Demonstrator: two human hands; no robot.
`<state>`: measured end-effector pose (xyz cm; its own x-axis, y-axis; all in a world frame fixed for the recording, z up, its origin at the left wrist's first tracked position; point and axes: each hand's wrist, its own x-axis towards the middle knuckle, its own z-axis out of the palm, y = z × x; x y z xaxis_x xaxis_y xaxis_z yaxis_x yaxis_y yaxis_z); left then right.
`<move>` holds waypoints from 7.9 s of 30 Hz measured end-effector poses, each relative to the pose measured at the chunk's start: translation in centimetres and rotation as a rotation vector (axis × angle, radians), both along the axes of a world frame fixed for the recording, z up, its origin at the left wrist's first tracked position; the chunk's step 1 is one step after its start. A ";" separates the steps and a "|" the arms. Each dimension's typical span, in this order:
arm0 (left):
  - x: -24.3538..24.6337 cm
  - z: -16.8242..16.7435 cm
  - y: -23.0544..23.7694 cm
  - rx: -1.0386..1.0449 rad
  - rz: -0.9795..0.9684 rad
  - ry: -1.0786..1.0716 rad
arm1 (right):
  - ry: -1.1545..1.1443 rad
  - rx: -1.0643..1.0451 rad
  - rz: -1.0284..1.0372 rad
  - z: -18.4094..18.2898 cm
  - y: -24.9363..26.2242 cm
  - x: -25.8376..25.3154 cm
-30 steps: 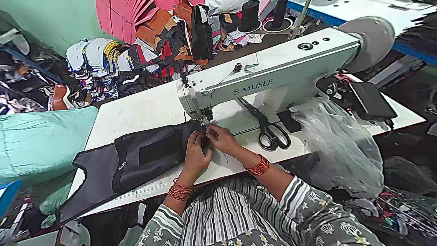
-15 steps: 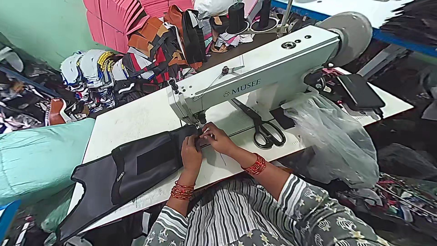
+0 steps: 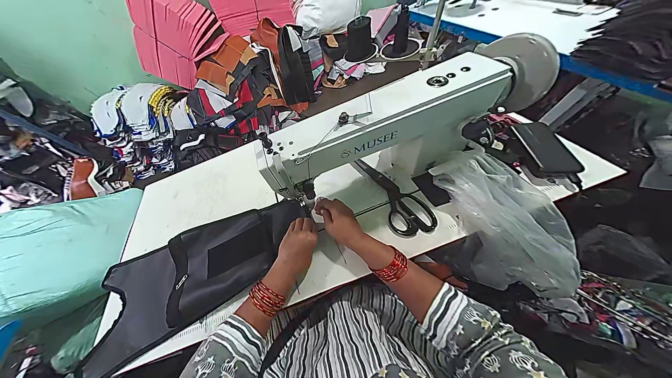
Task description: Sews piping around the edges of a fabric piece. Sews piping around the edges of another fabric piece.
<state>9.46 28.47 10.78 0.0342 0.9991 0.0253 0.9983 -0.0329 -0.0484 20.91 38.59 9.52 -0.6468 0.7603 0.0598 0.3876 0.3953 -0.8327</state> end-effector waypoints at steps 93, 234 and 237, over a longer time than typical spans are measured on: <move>-7.2 -4.1 1.4 0.177 -0.115 -0.427 | -0.425 0.326 0.149 -0.1 0.2 -2.1; -11.2 -2.8 -0.9 0.237 0.543 -0.528 | 0.191 -1.053 0.253 3.0 -9.1 2.4; -11.5 -2.9 -0.9 0.234 0.547 -0.545 | 0.204 -1.080 0.331 2.9 -9.4 4.1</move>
